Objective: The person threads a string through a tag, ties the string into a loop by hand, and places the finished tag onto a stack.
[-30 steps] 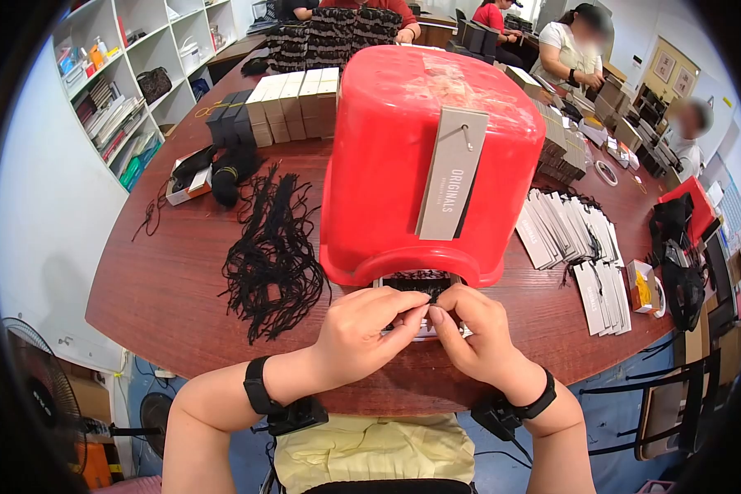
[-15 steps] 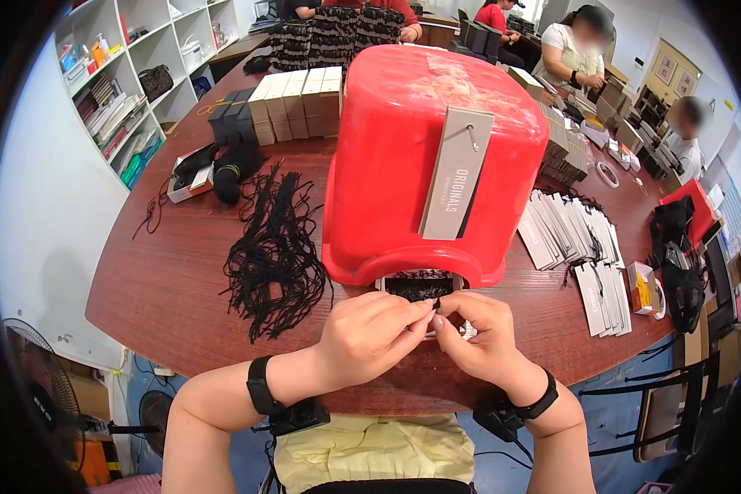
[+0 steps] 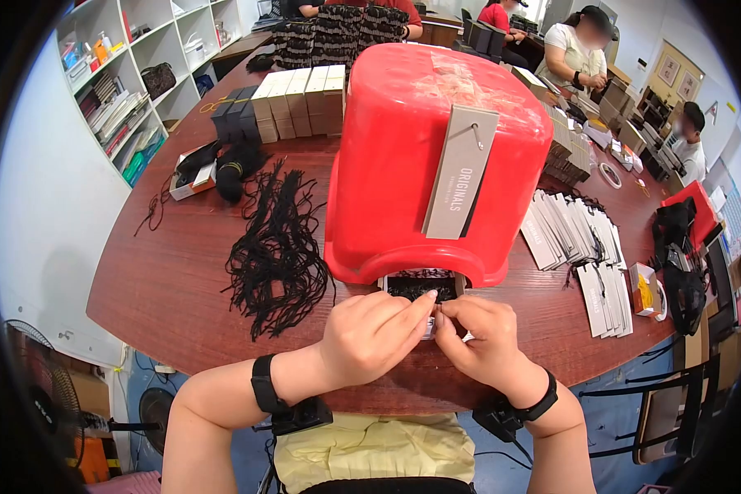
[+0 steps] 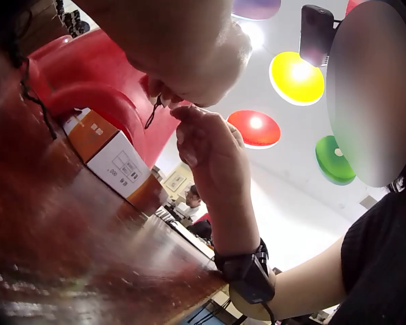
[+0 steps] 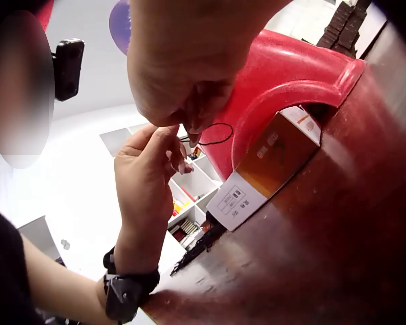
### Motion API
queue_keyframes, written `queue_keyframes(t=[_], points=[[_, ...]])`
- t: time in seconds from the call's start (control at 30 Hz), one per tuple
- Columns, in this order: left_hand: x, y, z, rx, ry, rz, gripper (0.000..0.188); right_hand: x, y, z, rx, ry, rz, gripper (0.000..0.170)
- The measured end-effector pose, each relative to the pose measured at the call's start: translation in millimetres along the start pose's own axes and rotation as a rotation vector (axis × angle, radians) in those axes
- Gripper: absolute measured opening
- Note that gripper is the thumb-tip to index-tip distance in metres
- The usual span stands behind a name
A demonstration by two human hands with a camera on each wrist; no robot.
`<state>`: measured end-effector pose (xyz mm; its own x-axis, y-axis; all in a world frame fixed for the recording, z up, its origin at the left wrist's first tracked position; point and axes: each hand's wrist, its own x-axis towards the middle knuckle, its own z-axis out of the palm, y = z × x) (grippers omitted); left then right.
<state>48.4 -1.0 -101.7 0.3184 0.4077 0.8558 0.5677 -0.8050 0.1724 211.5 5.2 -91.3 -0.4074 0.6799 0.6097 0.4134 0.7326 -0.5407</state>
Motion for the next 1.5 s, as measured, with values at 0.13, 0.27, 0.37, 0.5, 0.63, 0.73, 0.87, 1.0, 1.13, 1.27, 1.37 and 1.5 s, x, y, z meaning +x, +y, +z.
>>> queue_keyframes(t=[0.13,0.27,0.37,0.5,0.63,0.73,0.87,1.0,1.13,1.27,1.37,1.5], points=[[0.7,-1.3,0.9,-0.047,-0.003,-0.038,0.023,-0.9,1.7,-1.8,0.071,-0.031,0.017,0.004],[6.3,0.3,-1.0,-0.220,-0.016,-0.164,0.019,3.5,5.6,-13.7,0.120,-0.158,0.012,0.003],[7.7,-0.1,-3.6,-0.382,-0.103,-0.268,0.016,7.5,7.1,-24.7,0.417,-0.341,0.136,0.005],[5.9,1.1,-3.3,-0.618,-0.135,-0.496,0.012,9.3,4.3,-26.2,0.772,-0.529,0.605,0.007],[8.1,-0.8,-7.4,-1.049,-0.238,-0.949,0.014,5.2,10.5,-13.9,0.024,-0.211,-0.056,0.006],[11.2,-0.4,-8.7,-1.236,-0.246,-1.035,0.013,7.2,3.6,-20.7,0.238,-0.319,0.108,0.005],[12.2,-1.1,-7.3,-1.413,-0.234,-1.211,0.012,7.8,2.7,-23.8,0.585,-0.447,0.416,0.005],[6.2,-7.4,-2.4,-1.524,-0.207,-1.259,0.012,3.6,8.5,-13.5,0.190,-0.242,0.139,0.012],[8.9,-4.9,-4.3,-1.489,-0.228,-1.251,0.012,8.1,3.9,-15.5,0.188,-0.170,0.085,0.019],[11.5,-1.9,-4.5,-1.337,-0.222,-1.183,0.012,8.4,7.1,-17.9,0.482,-0.076,0.225,0.020],[9.8,-3.3,-4.6,-1.277,-0.250,-1.160,0.011,6.8,6.8,-16.3,0.541,-0.073,0.265,0.018],[10.0,-1.5,-5.2,-1.234,-0.266,-1.112,0.011,5.4,8.5,-14.0,0.430,-0.059,0.196,0.014]])
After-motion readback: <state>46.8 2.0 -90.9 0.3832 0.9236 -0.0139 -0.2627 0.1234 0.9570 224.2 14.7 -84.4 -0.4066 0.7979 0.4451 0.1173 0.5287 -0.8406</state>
